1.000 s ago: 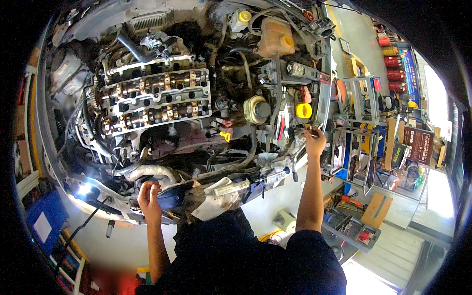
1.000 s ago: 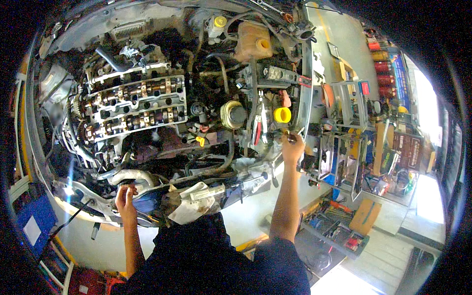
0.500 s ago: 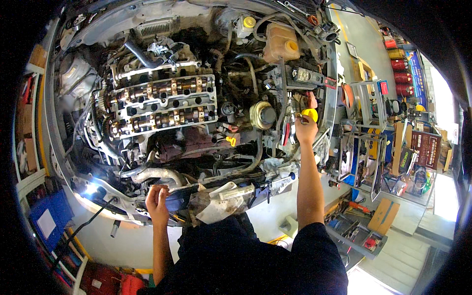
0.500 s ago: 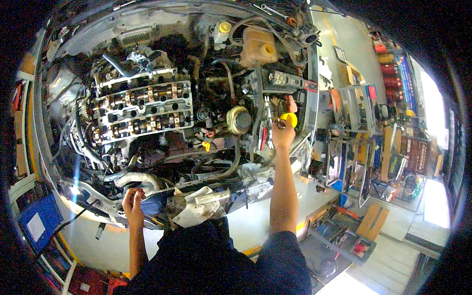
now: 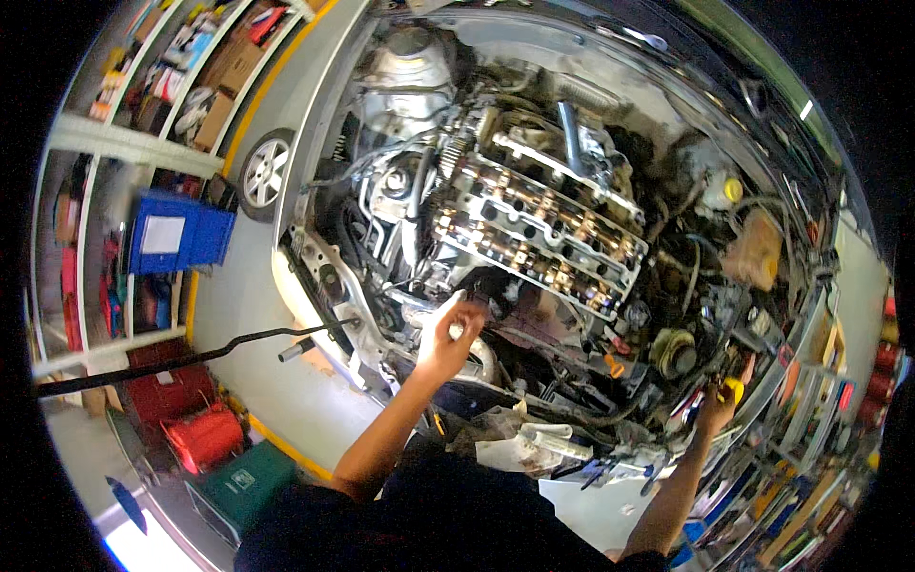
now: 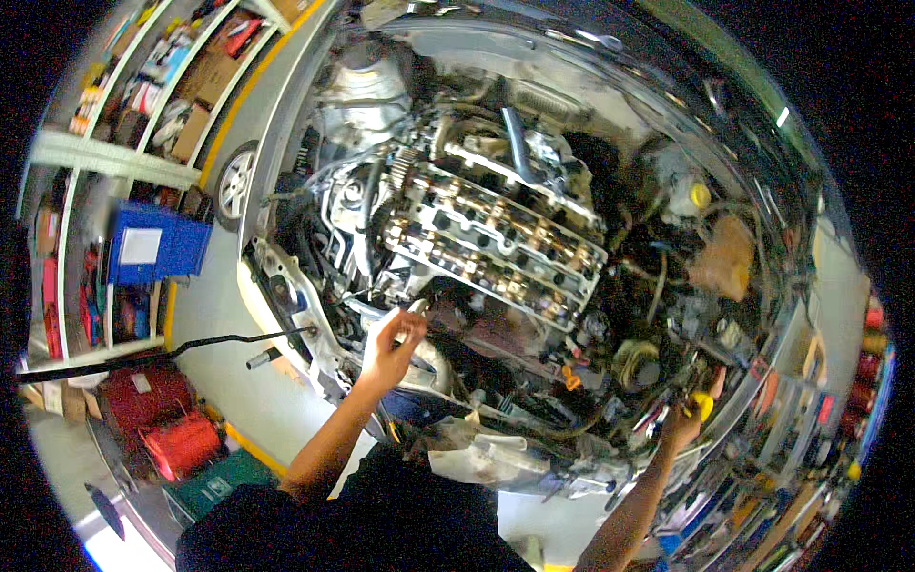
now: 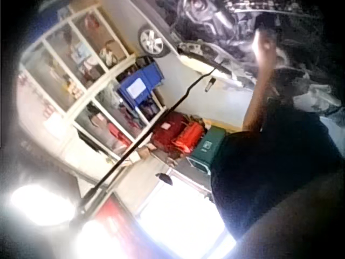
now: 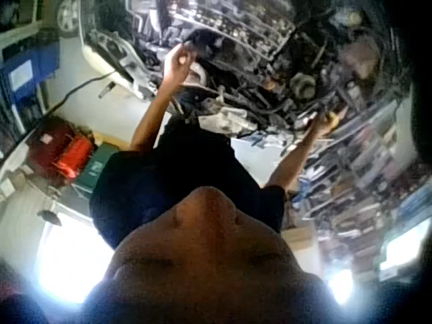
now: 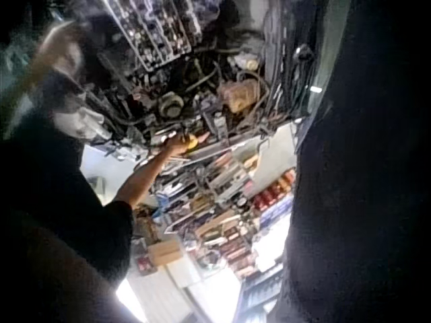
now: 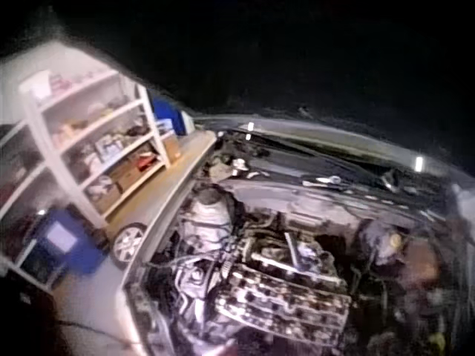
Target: The person cleans a small metal engine part with a cloth, then retrieves a caulking gun and applies sealant to the part. They place the part into the engine block and later retrieve it to apply more sealant.
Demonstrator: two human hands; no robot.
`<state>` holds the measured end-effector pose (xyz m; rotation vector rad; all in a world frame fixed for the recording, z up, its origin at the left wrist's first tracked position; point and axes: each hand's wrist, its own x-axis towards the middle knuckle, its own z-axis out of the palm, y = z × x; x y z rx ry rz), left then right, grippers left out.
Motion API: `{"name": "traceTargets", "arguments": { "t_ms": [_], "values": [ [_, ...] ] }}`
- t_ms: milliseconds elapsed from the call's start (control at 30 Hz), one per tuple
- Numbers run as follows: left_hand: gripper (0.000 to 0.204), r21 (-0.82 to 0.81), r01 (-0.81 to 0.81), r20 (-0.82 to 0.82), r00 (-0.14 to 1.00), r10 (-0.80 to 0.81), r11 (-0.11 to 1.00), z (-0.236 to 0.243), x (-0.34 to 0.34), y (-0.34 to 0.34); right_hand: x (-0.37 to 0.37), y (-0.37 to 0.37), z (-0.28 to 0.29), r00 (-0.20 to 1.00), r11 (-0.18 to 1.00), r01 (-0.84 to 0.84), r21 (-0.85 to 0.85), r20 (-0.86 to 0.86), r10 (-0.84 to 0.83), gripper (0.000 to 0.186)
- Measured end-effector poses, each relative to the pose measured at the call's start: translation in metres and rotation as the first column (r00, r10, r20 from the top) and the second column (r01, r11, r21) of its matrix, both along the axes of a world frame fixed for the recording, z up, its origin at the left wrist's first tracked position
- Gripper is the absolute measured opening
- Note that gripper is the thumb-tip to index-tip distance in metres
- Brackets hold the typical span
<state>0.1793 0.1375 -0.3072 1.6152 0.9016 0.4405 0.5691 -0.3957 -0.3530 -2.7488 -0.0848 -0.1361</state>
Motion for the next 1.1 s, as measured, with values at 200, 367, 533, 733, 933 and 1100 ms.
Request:
{"name": "traceTargets", "arguments": {
  "t_ms": [200, 367, 533, 733, 933, 1100],
  "values": [
    [0.034, 0.159, -0.157, 0.061, 0.987, 0.149, 0.975, -0.008, 0.075, 0.067, 0.006, 0.071, 0.031, 0.955, 0.993, -0.11, 0.032, 0.282, 0.097, 0.042],
    [0.047, 0.368, -0.221, -0.009, 0.97, 0.242, 0.903, -0.059, 0.126, 0.105, -0.054, 0.309, 0.089, 0.901, 0.893, -0.425, 0.146, 0.162, 0.402, 0.036],
    [0.05, 0.351, -0.263, -0.087, 0.946, 0.311, 0.898, -0.072, 0.146, 0.124, -0.089, 0.523, 0.059, 0.568, 0.457, -0.708, 0.539, 0.048, 0.822, 0.025],
    [0.05, 0.354, -0.248, -0.149, 0.937, 0.316, 0.902, -0.067, 0.154, 0.132, -0.081, 0.681, -0.004, 0.184, 0.141, -0.934, 0.327, 0.104, 0.977, 0.028],
    [0.047, 0.287, -0.259, -0.173, 0.933, 0.315, 0.922, -0.061, 0.149, 0.135, -0.075, 0.713, -0.019, 0.098, 0.113, -0.982, 0.15, -0.104, 0.99, 0.031],
    [0.049, 0.449, -0.234, -0.178, 0.922, 0.343, 0.862, -0.08, 0.149, 0.129, -0.067, 0.721, -0.023, 0.007, 0.026, -0.987, 0.162, -0.112, 0.994, 0.027]
  ]
}}
